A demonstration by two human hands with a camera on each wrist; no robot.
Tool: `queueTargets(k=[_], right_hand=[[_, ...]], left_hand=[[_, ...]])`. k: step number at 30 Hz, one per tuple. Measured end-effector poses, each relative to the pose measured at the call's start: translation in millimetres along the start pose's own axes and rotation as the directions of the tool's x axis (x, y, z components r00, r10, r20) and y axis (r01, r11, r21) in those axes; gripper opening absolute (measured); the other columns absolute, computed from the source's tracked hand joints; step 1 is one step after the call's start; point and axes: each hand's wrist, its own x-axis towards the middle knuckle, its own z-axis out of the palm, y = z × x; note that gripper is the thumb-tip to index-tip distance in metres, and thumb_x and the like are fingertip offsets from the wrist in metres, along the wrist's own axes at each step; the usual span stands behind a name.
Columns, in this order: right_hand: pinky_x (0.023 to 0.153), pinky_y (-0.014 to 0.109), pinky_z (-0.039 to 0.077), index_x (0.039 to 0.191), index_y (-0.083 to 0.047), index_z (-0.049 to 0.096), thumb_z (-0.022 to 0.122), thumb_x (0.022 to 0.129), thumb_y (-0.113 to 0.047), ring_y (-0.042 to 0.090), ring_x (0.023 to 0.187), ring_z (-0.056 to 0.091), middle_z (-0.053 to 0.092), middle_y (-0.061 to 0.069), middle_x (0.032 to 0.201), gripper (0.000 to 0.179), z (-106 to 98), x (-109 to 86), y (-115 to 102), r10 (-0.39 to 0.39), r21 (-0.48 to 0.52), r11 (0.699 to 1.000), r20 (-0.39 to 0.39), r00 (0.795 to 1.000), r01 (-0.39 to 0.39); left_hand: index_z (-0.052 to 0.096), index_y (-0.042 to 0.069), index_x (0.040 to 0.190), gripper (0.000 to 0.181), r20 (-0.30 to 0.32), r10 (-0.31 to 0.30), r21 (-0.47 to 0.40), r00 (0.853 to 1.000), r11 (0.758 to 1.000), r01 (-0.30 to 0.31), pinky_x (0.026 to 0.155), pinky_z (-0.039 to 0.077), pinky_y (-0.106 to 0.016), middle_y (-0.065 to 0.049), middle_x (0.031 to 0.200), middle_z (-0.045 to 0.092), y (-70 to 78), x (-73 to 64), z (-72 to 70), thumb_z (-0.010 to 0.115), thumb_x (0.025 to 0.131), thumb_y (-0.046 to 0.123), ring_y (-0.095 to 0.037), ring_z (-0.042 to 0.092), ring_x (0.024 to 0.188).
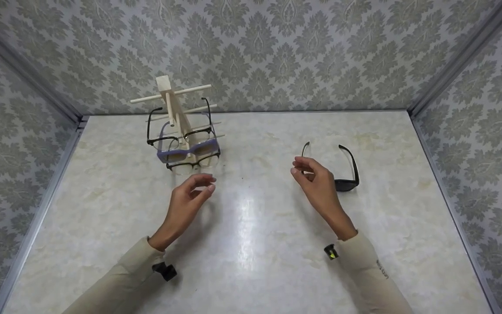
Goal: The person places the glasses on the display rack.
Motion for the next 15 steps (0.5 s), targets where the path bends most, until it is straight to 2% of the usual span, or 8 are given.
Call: queueTargets(k=[6, 15], right_hand=[[0.099, 0.017, 0.055, 0.141, 0.004, 0.069, 0.073, 0.109, -0.013, 0.01, 0.119, 0.07, 0.071, 0.026, 0.135, 0.037, -18.9, -12.3, 11.7, 0.007, -0.053, 0.999, -0.054, 0.999, -0.01], [0.098, 0.013, 0.053, 0.141, 0.004, 0.069, 0.072, 0.109, -0.012, 0.004, 0.116, 0.07, 0.072, 0.025, 0.135, 0.036, -43.5, -29.4, 27.3, 0.007, -0.082, 0.996, -0.108, 0.994, -0.016]], left_hand=[[0.072, 0.005, 0.134, 0.031, 0.036, -0.017, -0.016, 0.999, 1.0, 0.018, 0.093, 0.063, -0.047, -0.018, 0.126, 0.077, -3.3, 3.5, 16.4, 0.076, 0.107, 0.019, -0.023, 0.074, 0.112], [0.072, 0.004, 0.134, 0.032, 0.077, -0.021, -0.035, 0.997, 0.999, 0.023, 0.091, 0.063, -0.04, -0.018, 0.126, 0.077, -10.3, 8.3, 43.3, 0.076, 0.107, 0.018, -0.022, 0.074, 0.112]])
